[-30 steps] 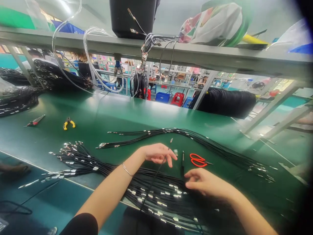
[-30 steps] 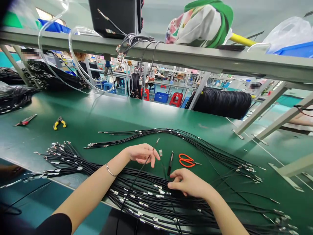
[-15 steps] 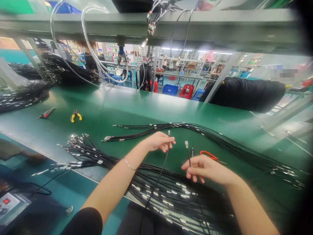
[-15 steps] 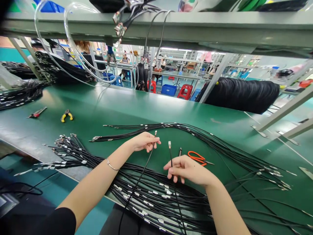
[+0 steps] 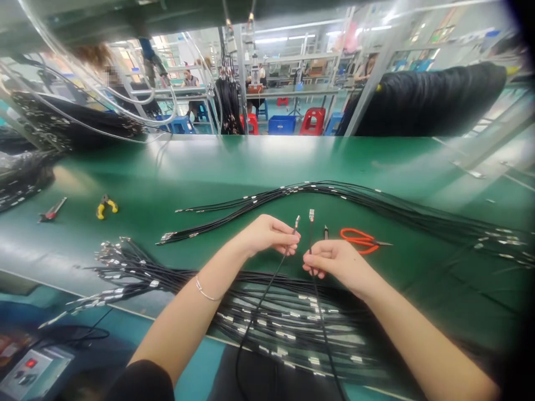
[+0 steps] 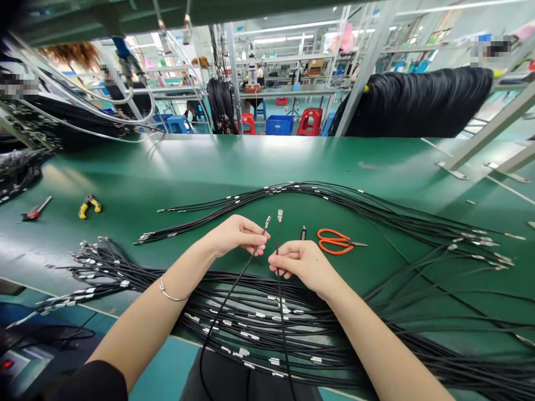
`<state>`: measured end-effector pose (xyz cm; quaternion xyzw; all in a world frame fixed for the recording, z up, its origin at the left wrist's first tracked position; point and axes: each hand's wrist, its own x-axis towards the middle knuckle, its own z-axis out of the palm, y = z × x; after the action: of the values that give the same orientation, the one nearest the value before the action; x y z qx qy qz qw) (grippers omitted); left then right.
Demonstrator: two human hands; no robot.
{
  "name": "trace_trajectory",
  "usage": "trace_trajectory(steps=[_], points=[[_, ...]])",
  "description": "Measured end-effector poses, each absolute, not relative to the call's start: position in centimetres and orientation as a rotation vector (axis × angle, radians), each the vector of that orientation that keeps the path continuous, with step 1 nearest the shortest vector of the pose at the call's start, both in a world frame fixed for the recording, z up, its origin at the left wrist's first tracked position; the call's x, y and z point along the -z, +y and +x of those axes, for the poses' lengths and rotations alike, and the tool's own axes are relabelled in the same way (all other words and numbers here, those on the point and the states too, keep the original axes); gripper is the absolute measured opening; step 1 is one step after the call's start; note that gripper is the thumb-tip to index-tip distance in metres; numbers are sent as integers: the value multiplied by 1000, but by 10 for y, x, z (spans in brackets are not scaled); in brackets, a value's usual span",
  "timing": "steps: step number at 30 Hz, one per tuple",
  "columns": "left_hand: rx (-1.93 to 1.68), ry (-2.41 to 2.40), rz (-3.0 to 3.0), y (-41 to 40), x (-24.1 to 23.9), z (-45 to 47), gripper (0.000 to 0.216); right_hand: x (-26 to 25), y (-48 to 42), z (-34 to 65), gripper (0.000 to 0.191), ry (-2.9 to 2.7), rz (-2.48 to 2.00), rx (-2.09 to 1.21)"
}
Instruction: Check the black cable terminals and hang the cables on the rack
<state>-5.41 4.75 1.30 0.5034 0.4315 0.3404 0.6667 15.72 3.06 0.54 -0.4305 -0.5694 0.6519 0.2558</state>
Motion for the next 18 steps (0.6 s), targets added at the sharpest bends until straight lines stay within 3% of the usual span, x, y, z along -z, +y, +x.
trace_trajectory(steps=[18], points=[[-800, 886, 1219, 37, -17, -41, 34, 1, 20, 146, 35, -1505, -1092, -1897]])
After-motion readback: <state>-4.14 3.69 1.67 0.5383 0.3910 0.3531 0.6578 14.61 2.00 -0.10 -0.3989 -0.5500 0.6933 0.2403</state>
